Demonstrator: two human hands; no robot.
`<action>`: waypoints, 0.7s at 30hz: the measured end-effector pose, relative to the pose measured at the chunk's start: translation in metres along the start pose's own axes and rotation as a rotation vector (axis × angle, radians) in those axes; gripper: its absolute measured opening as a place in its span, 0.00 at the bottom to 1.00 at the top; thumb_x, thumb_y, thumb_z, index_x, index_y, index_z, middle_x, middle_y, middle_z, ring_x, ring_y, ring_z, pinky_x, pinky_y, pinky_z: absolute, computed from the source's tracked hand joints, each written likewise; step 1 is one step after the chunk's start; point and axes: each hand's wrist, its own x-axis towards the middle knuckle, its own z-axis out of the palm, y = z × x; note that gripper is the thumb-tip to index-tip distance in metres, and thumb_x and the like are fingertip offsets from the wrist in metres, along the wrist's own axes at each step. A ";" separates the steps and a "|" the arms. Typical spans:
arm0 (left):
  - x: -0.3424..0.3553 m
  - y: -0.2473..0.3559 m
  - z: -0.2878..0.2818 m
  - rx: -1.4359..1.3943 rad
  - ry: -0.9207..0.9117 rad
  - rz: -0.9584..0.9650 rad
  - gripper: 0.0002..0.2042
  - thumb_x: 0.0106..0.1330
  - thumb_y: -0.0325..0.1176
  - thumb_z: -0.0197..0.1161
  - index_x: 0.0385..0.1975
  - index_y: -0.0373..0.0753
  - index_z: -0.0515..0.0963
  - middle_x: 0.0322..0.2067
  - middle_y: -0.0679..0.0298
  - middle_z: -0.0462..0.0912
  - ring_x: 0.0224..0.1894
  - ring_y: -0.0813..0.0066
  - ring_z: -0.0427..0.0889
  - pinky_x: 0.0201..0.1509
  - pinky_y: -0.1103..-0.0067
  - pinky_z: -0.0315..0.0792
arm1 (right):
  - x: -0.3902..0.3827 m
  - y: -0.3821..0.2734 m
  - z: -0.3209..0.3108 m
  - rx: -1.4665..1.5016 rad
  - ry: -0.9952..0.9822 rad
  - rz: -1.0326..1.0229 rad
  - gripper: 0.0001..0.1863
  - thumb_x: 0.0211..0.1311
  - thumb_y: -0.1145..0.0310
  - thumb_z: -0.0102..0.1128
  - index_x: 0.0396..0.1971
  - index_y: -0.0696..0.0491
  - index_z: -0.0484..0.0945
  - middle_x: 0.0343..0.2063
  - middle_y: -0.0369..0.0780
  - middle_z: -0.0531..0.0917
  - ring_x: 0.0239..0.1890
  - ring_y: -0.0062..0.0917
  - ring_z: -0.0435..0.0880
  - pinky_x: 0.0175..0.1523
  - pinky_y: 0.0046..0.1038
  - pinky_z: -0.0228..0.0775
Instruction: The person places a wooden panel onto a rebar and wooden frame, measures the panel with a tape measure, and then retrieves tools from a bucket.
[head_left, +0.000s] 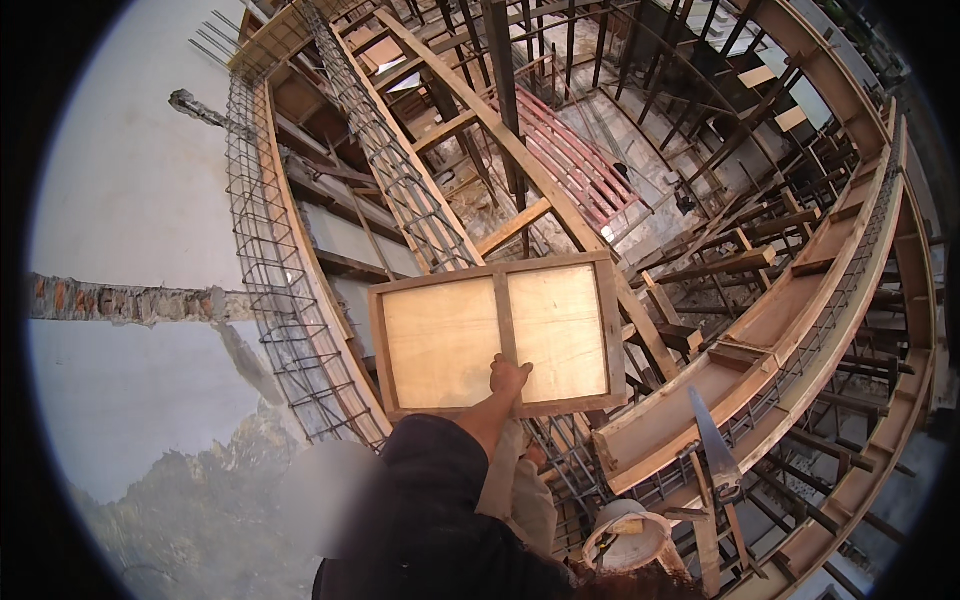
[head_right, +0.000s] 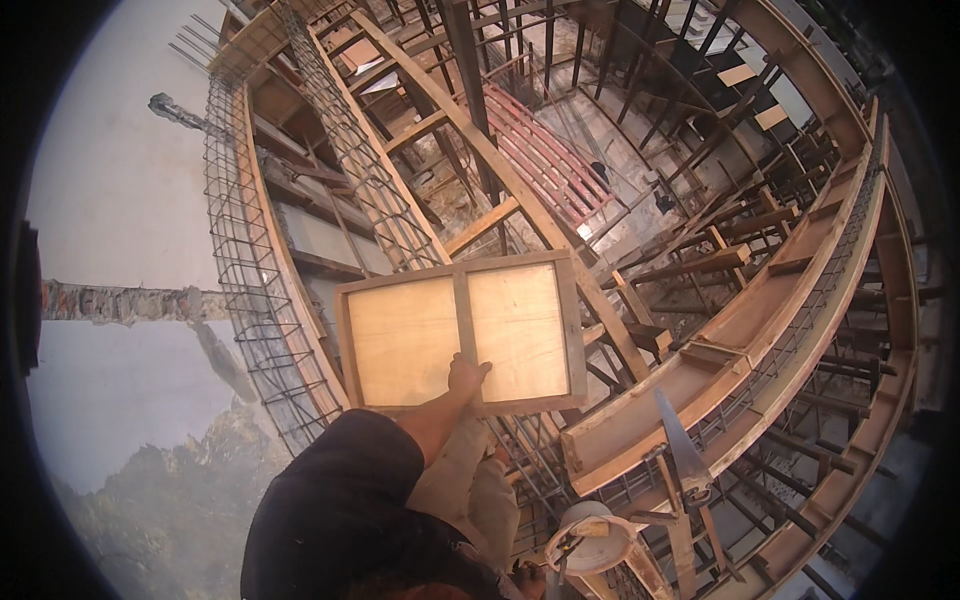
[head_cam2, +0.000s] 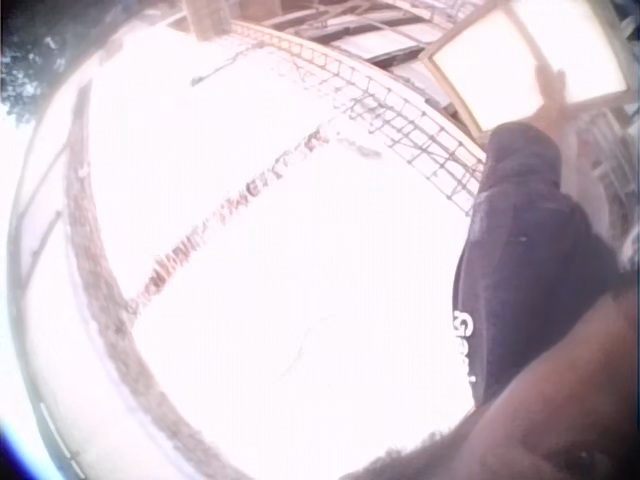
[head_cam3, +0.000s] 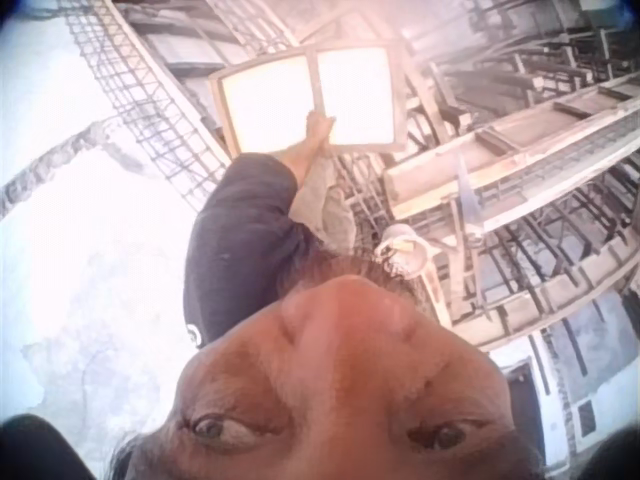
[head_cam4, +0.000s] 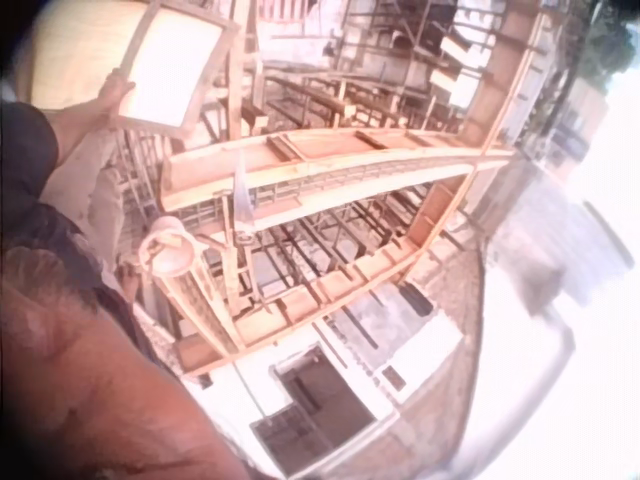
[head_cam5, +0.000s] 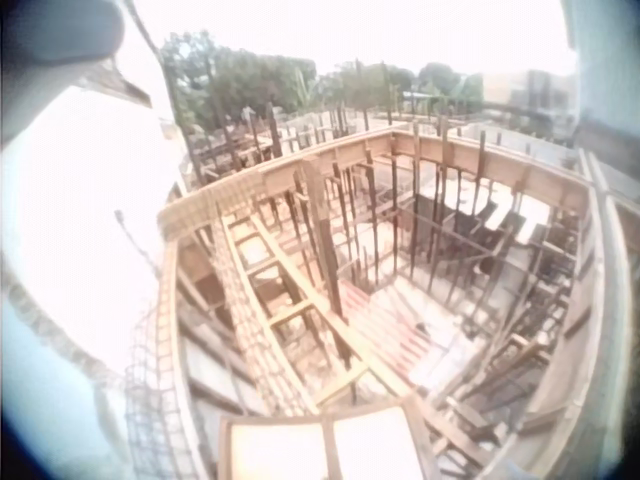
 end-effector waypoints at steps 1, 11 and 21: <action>0.002 0.012 -0.005 0.024 0.052 -0.041 0.40 0.50 0.53 0.72 0.56 0.33 0.63 0.52 0.45 0.74 0.52 0.49 0.79 0.52 0.62 0.78 | -0.005 0.001 -0.001 -0.056 0.021 -0.114 0.17 0.54 0.70 0.64 0.45 0.52 0.78 0.41 0.47 0.81 0.35 0.40 0.81 0.38 0.39 0.74; 0.061 0.041 -0.046 0.068 0.101 0.057 0.35 0.47 0.50 0.73 0.50 0.33 0.71 0.43 0.50 0.83 0.46 0.55 0.84 0.49 0.66 0.79 | 0.012 -0.056 -0.013 0.443 -0.079 0.525 0.15 0.65 0.62 0.57 0.45 0.56 0.77 0.36 0.45 0.85 0.37 0.30 0.84 0.45 0.31 0.77; 0.026 -0.036 -0.069 -0.515 0.084 0.409 0.32 0.51 0.39 0.74 0.54 0.30 0.71 0.42 0.53 0.83 0.44 0.60 0.83 0.47 0.69 0.77 | -0.014 -0.068 -0.033 0.548 0.068 0.349 0.16 0.60 0.70 0.57 0.46 0.61 0.75 0.32 0.42 0.81 0.30 0.24 0.79 0.37 0.26 0.74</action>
